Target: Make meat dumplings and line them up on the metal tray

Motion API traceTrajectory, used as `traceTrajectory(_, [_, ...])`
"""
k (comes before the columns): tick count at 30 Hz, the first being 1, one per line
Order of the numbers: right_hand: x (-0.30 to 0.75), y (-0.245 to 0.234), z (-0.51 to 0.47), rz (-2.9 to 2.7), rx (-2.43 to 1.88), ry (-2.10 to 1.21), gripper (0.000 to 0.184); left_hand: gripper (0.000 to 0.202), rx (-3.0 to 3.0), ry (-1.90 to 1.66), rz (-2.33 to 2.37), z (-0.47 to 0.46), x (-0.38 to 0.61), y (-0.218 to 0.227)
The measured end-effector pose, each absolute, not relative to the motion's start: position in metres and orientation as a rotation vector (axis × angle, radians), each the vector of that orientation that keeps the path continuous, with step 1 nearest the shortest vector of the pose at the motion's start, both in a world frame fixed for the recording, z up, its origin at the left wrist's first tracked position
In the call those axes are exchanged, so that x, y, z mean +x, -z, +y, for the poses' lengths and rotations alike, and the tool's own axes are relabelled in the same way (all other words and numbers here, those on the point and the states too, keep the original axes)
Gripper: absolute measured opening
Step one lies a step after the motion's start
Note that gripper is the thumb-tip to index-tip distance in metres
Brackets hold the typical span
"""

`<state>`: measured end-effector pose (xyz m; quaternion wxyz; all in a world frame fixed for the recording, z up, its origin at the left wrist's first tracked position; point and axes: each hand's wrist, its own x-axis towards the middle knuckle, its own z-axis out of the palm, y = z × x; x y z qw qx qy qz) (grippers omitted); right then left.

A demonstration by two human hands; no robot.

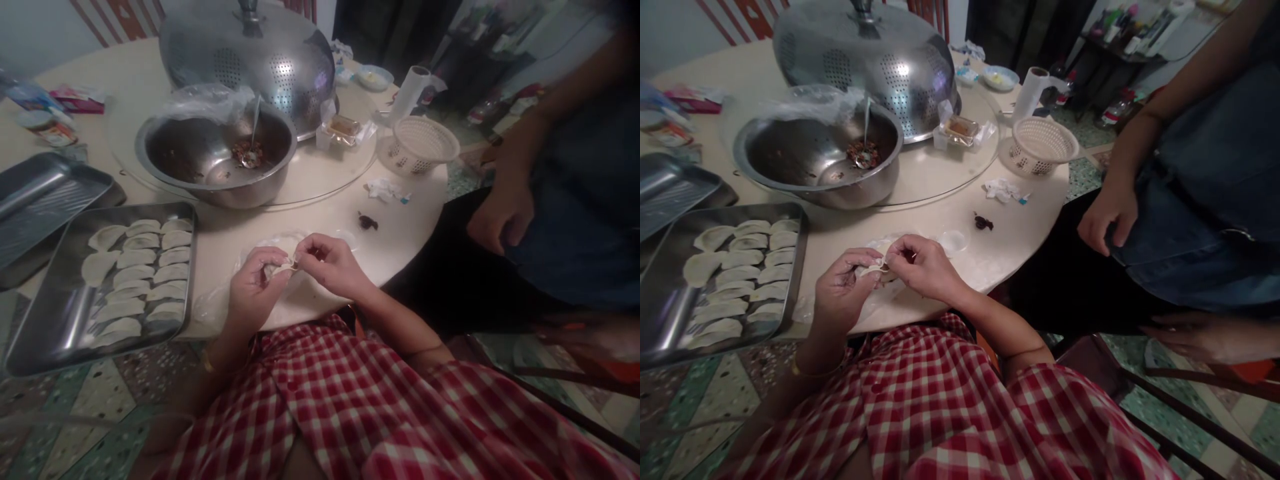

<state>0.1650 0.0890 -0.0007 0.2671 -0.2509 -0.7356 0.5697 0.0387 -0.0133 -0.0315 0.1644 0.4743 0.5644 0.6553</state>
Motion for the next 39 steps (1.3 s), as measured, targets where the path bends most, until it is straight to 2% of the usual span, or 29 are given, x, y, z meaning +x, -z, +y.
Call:
traceTrajectory(4, [0.163, 0.004, 0.089, -1.918, -0.61, -1.67, 0.014, 0.008, 1.308, -1.833, 1.629, -0.013, 0.038, 0.032])
traceTrajectory(8, [0.164, 0.006, 0.087, -1.937, -0.541, -1.617, 0.017, 0.008, 1.282, -1.843, 1.612, -0.013, 0.038, 0.032])
traceTrajectory(20, [0.173, 0.003, 0.082, -2.088, -0.22, -0.984, 0.016, 0.012, 1.268, -1.795, 1.747, -0.015, 0.038, 0.035])
traceTrajectory(24, [0.177, 0.003, 0.078, -2.016, -0.237, -0.991, 0.015, 0.006, 1.285, -1.85, 1.783, -0.015, 0.036, 0.038])
traceTrajectory(33, [0.173, 0.011, 0.069, -1.974, -0.41, -1.019, 0.007, 0.008, 1.281, -1.903, 1.723, -0.015, 0.039, 0.045])
traceTrajectory(39, [0.168, 0.012, 0.064, -1.932, -0.463, -1.003, 0.013, 0.013, 1.278, -1.856, 1.757, -0.017, 0.04, 0.045])
